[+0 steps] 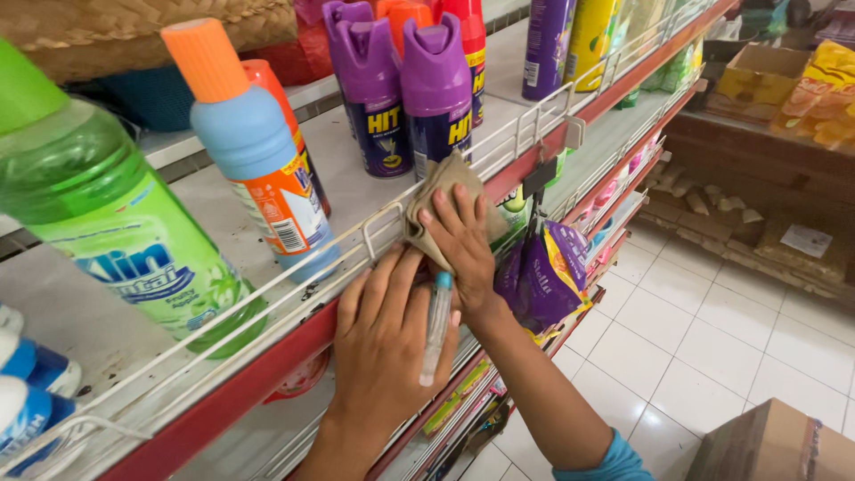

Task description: The person cleans metal shelving units with a spray bottle and cloth, then scans and places small boxes onto the shelves. The person wipes multiple shelf levels and arranges items in a store aisle.

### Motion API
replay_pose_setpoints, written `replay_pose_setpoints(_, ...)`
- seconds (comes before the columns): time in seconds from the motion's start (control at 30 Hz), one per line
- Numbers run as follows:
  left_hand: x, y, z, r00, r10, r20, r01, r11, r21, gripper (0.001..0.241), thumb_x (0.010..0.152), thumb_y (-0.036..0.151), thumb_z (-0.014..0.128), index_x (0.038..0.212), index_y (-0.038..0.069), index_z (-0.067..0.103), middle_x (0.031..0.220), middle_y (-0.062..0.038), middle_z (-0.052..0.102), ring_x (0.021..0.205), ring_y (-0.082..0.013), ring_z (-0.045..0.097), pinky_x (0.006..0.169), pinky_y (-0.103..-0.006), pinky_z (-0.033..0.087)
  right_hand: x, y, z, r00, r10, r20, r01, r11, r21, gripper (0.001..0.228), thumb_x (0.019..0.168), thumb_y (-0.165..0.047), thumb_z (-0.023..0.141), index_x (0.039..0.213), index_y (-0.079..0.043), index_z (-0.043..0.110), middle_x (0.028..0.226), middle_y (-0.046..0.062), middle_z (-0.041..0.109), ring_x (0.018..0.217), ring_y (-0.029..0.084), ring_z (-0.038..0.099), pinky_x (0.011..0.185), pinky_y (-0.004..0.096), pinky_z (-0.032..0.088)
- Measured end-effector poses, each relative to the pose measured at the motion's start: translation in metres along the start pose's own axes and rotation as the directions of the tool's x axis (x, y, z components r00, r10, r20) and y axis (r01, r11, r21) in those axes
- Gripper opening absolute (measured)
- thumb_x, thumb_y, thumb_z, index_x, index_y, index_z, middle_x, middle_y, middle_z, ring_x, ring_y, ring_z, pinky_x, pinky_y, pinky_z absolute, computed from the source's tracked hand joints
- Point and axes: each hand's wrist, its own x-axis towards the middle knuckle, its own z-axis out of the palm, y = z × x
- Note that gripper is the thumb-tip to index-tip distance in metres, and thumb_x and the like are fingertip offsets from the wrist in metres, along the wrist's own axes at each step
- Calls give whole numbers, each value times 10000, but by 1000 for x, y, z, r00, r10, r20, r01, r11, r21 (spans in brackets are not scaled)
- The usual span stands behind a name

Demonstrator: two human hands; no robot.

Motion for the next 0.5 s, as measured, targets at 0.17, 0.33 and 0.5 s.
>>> replay_pose_setpoints(0.17, -2, 4, 1, 999, -25, 36, 26, 999, -18, 379, 965, 362, 622, 1019, -10, 670, 1454, -187, 561, 1397, -323, 466, 1131, -492, 302, 31, 29, -7, 946, 229, -231, -232, 973, 13, 440, 1039, -114, 458, 1456, -33, 571, 1615, 172, 469, 1601, 338, 335, 1354, 516, 130)
replay_pose_setpoints(0.33, 0, 3, 0, 1000, -7, 21, 8, 999, -48, 387, 961, 352, 623, 1035, -23, 676, 1447, -193, 559, 1402, -334, 460, 1137, -508, 305, 20, -5, 0, 944, 277, -178, -264, 960, 93, 491, 1046, -181, 459, 1502, -1, 480, 1608, 204, 429, 1587, 382, 291, 1329, 514, 136)
replay_pose_setpoints(0.5, -6, -3, -11, 996, 41, 81, -34, 996, -87, 391, 969, 342, 634, 1018, -44, 671, 1458, -209, 546, 1431, -360, 446, 1178, -533, 303, 19, 10, -18, 994, -90, 59, 97, 987, -125, 388, 1055, -158, 548, 1431, -93, 620, 1572, 134, 517, 1573, 311, 386, 1357, 502, 166)
